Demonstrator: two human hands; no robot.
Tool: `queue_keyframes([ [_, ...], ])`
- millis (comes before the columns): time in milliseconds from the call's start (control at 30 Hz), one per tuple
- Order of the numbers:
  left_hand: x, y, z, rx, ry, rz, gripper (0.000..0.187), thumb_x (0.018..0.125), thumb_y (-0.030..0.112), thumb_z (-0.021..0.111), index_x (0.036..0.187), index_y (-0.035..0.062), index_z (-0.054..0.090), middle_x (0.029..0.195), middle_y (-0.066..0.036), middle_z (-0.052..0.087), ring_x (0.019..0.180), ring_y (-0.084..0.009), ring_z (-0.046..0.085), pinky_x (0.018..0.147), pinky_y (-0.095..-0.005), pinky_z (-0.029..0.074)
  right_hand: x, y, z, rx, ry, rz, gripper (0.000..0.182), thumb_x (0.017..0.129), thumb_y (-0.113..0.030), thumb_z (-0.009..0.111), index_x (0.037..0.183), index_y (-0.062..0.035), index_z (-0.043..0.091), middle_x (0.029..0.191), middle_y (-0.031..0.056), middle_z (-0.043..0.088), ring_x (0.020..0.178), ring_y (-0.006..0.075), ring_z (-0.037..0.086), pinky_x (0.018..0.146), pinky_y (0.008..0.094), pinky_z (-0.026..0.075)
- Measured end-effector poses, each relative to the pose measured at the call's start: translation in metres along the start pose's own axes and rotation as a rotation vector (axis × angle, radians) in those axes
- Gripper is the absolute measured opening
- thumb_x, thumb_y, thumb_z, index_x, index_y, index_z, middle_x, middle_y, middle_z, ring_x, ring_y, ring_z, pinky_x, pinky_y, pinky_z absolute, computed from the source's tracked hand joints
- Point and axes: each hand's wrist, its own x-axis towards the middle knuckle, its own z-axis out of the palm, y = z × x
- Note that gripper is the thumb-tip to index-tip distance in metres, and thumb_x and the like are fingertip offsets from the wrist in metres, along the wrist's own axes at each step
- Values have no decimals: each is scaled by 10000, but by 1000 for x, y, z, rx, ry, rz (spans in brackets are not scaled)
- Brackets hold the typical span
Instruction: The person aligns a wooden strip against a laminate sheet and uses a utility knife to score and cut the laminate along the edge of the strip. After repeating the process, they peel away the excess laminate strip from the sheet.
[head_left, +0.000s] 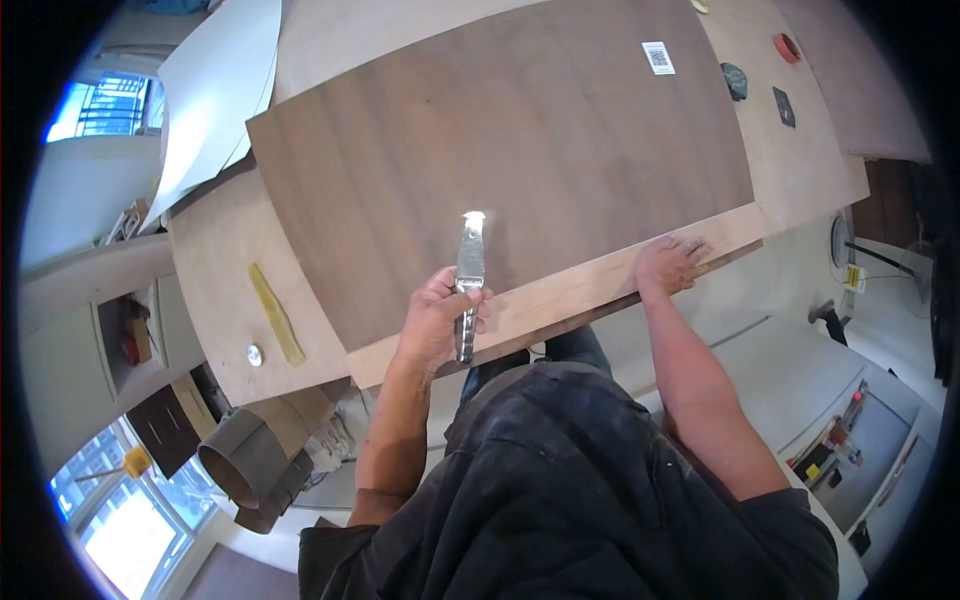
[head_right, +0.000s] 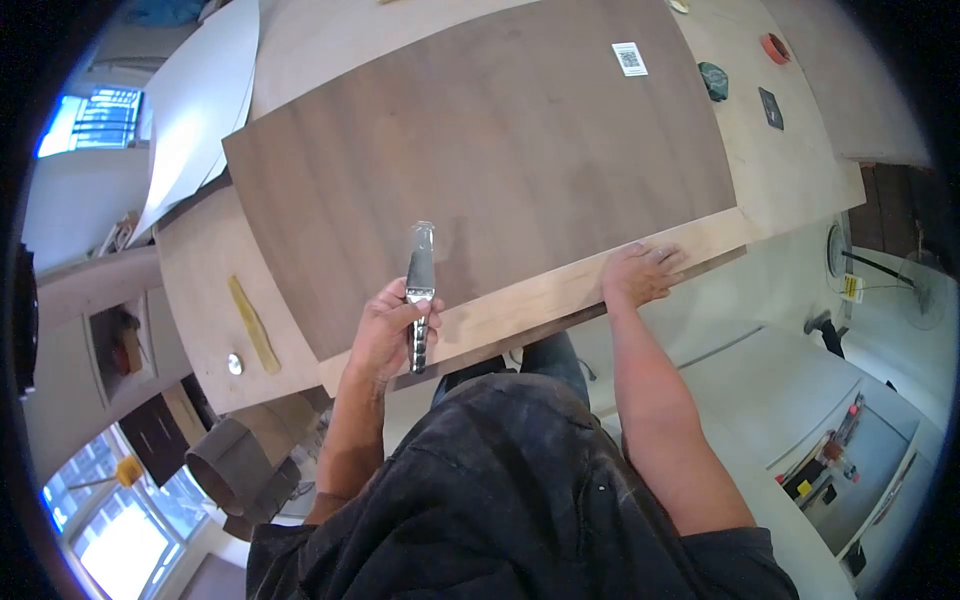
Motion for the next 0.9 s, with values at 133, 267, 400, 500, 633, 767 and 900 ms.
queue_keyframes([
  [133, 10, 7, 24, 121, -52, -22, 438, 978, 58, 602, 1400, 3, 499, 1002, -129, 691, 718, -165, 691, 523, -277, 564, 8, 8, 12, 65, -5, 9, 712, 1015, -388, 400, 1598, -3, 265, 1698, 151, 182, 1506, 491, 213, 1183, 623, 259],
  [267, 16, -5, 50, 362, -69, -53, 646, 953, 45, 595, 1558, 41, 369, 1030, -116, 675, 687, -131, 644, 503, -252, 517, 3, 9, 5, 103, 35, -8, 709, 1001, -392, 436, 1590, -19, 305, 1686, 155, 215, 1499, 487, 229, 1181, 615, 255],
  [400, 37, -13, 88, 620, -179, 54, 752, 925, 57, 611, 1608, 89, 299, 1041, -122, 668, 667, -127, 601, 571, -275, 524, 16, 20, -18, 163, 11, -66, 550, 978, -345, 521, 1442, -50, 489, 1559, 149, 377, 1356, 434, 394, 1076, 573, 358],
  [500, 58, -16, 123, 927, -282, 90, 756, 929, 98, 620, 1610, 88, 291, 1078, -149, 673, 684, -136, 609, 628, -307, 545, 25, 24, -25, 157, 25, -70, 391, 961, -290, 578, 1295, -87, 572, 1443, 121, 460, 1233, 382, 471, 989, 537, 399],
  [633, 99, -16, 193, 1263, -350, 339, 716, 916, 78, 603, 1583, 60, 342, 1117, -163, 690, 704, -201, 643, 655, -350, 540, 33, 22, 0, 129, 135, -14, 327, 941, -243, 610, 1239, -115, 565, 1395, 88, 471, 1188, 355, 482, 953, 526, 397],
  [767, 109, 12, 285, 1165, -453, 366, 731, 915, 146, 600, 1589, 95, 321, 1296, -291, 629, 991, -470, 682, 860, -482, 546, 35, 21, 4, 186, 125, 4, 379, 908, -209, 629, 1266, -129, 537, 1392, 89, 450, 1210, 360, 464, 965, 537, 377],
  [900, 176, -28, 302, 1140, -609, 652, 713, 920, 174, 585, 1584, 112, 331, 1183, -313, 650, 960, -499, 656, 838, -522, 532, 36, 21, 4, 231, 179, -20, 405, 893, -199, 634, 1272, -102, 527, 1386, 118, 438, 1236, 384, 440, 1013, 571, 344],
])
